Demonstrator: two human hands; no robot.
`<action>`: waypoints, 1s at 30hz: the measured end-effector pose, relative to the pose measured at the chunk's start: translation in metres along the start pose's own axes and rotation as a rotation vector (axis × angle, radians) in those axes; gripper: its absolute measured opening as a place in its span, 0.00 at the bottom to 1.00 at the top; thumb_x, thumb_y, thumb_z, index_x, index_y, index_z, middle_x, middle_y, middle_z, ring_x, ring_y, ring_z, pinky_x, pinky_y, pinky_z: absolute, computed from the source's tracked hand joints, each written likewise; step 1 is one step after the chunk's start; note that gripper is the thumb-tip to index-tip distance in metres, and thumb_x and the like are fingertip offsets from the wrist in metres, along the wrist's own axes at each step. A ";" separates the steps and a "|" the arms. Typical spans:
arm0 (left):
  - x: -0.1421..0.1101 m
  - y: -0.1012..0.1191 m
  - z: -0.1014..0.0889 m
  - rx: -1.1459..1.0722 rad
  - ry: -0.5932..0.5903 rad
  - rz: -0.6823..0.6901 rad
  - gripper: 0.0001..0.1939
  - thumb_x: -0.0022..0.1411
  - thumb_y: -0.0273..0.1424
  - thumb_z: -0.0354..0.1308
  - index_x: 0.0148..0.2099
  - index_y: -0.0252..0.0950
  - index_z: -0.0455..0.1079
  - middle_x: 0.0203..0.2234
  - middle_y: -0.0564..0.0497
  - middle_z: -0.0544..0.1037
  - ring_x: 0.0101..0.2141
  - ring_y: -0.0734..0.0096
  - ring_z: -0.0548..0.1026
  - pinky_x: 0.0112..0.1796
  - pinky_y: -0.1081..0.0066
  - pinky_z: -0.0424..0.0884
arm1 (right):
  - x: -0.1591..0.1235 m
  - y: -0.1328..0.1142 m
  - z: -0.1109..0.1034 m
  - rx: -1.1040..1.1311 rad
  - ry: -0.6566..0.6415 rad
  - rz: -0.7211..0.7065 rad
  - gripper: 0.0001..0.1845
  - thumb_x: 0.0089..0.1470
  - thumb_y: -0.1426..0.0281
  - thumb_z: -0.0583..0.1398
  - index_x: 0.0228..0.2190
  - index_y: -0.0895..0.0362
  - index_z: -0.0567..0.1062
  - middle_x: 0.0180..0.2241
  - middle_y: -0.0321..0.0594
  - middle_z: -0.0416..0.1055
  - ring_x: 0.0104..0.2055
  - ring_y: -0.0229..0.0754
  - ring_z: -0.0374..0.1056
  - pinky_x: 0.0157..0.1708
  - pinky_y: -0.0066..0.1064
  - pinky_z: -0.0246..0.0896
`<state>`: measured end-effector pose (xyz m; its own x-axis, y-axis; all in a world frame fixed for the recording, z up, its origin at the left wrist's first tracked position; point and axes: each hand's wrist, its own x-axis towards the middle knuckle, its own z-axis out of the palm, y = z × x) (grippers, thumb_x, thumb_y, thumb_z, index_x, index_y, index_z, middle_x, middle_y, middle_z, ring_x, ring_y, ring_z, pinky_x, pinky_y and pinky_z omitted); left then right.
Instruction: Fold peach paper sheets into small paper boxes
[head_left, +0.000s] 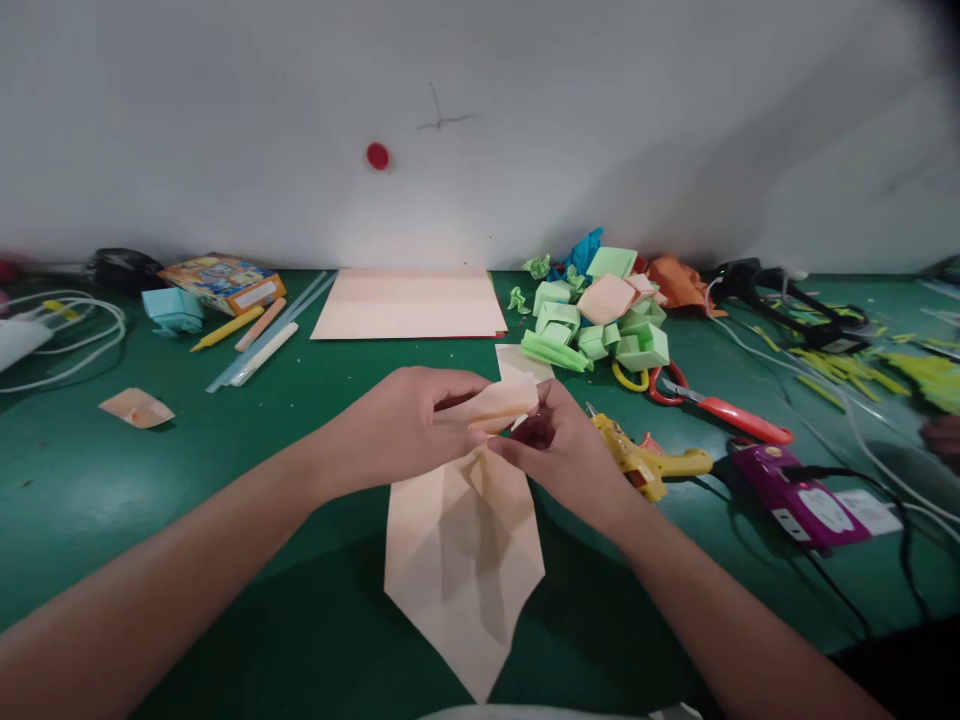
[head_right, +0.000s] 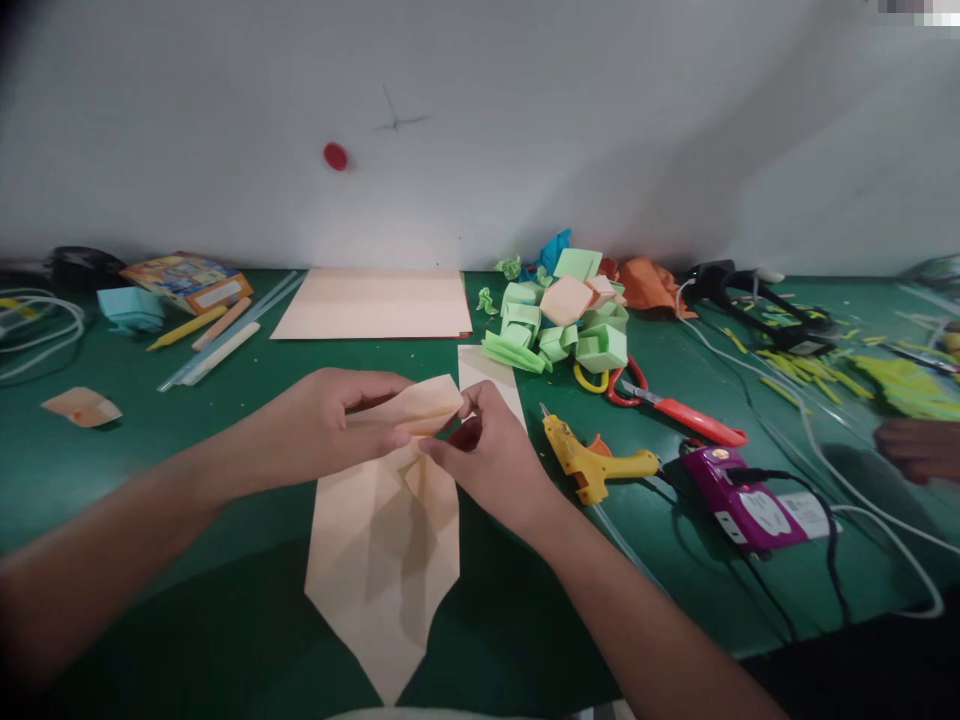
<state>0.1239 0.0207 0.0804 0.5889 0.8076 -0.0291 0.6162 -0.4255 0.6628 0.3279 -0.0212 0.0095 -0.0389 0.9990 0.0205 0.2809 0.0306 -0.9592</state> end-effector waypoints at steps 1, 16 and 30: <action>0.000 0.000 0.001 0.019 0.006 0.004 0.10 0.61 0.39 0.58 0.42 0.45 0.77 0.29 0.59 0.78 0.28 0.72 0.71 0.25 0.74 0.59 | 0.000 0.000 0.000 0.002 -0.011 0.015 0.22 0.49 0.62 0.70 0.41 0.51 0.66 0.28 0.29 0.69 0.30 0.39 0.67 0.29 0.31 0.61; 0.000 -0.001 0.010 0.027 0.069 0.029 0.17 0.63 0.31 0.57 0.53 0.51 0.74 0.49 0.60 0.80 0.45 0.68 0.79 0.40 0.74 0.73 | -0.001 -0.007 -0.005 -0.109 -0.126 -0.067 0.11 0.53 0.65 0.64 0.38 0.56 0.78 0.32 0.37 0.77 0.31 0.40 0.68 0.31 0.31 0.62; 0.001 -0.004 0.016 0.173 0.108 -0.032 0.15 0.63 0.33 0.55 0.51 0.46 0.75 0.35 0.55 0.82 0.30 0.68 0.76 0.26 0.72 0.63 | -0.003 -0.009 -0.005 -0.336 -0.110 -0.086 0.07 0.55 0.69 0.62 0.33 0.54 0.81 0.29 0.37 0.78 0.29 0.41 0.70 0.29 0.31 0.60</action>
<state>0.1304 0.0167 0.0657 0.5141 0.8569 0.0382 0.7199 -0.4552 0.5240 0.3305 -0.0239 0.0200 -0.1744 0.9835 0.0491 0.5710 0.1416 -0.8086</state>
